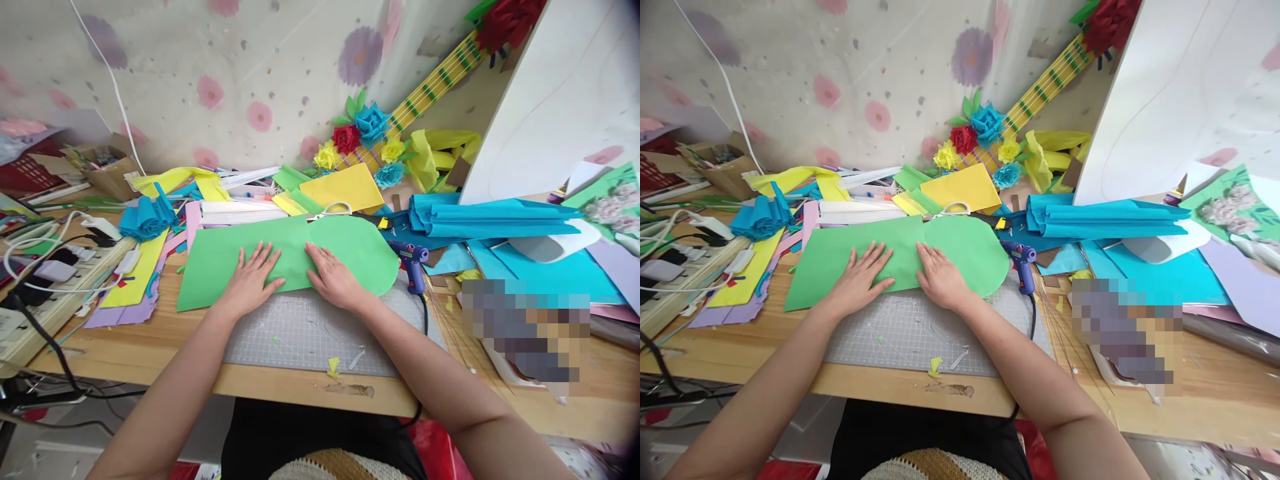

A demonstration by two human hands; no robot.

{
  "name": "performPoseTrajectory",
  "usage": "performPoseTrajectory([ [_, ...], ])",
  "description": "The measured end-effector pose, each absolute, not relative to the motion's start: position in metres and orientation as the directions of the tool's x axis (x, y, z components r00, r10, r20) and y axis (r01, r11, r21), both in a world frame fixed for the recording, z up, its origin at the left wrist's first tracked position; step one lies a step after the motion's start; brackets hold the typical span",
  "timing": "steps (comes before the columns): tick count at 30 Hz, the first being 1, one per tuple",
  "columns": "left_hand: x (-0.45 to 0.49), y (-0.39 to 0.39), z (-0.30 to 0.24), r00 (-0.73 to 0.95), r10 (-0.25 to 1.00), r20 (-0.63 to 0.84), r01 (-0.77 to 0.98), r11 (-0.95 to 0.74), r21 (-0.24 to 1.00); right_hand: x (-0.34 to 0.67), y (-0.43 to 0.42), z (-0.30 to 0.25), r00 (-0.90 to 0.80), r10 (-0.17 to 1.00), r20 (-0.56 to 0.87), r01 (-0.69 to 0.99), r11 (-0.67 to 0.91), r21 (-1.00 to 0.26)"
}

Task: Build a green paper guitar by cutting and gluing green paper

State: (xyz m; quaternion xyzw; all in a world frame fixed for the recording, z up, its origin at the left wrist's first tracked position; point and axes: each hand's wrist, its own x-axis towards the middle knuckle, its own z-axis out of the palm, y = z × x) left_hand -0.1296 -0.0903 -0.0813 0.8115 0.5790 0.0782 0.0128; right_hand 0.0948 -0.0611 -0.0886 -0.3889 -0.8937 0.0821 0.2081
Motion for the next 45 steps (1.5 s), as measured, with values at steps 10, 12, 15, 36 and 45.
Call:
performPoseTrajectory([
  [10,-0.159,-0.090,-0.071,0.321,0.946,-0.051,0.922,-0.300,0.247,0.095,-0.060,-0.089,-0.528,0.774,0.350,0.675,0.632,-0.380],
  [12,-0.168,-0.091,-0.069,0.298,0.950,-0.096,0.929,-0.266,0.256,0.095,-0.061,-0.087,-0.518,0.776,0.360,0.661,0.630,-0.408],
  [15,-0.177,-0.091,-0.066,0.266,0.953,-0.147,0.940,-0.223,0.257,0.095,-0.062,-0.086,-0.496,0.778,0.386,0.632,0.628,-0.453],
  [36,-0.136,-0.091,-0.080,0.304,0.953,0.007,0.948,-0.303,0.099,0.096,-0.052,-0.076,-0.509,0.822,0.256,0.658,0.563,-0.499],
  [45,-0.133,-0.091,-0.082,0.357,0.934,0.019,0.929,-0.357,0.098,0.086,-0.037,-0.061,-0.649,0.746,0.146,0.621,0.631,-0.464],
])
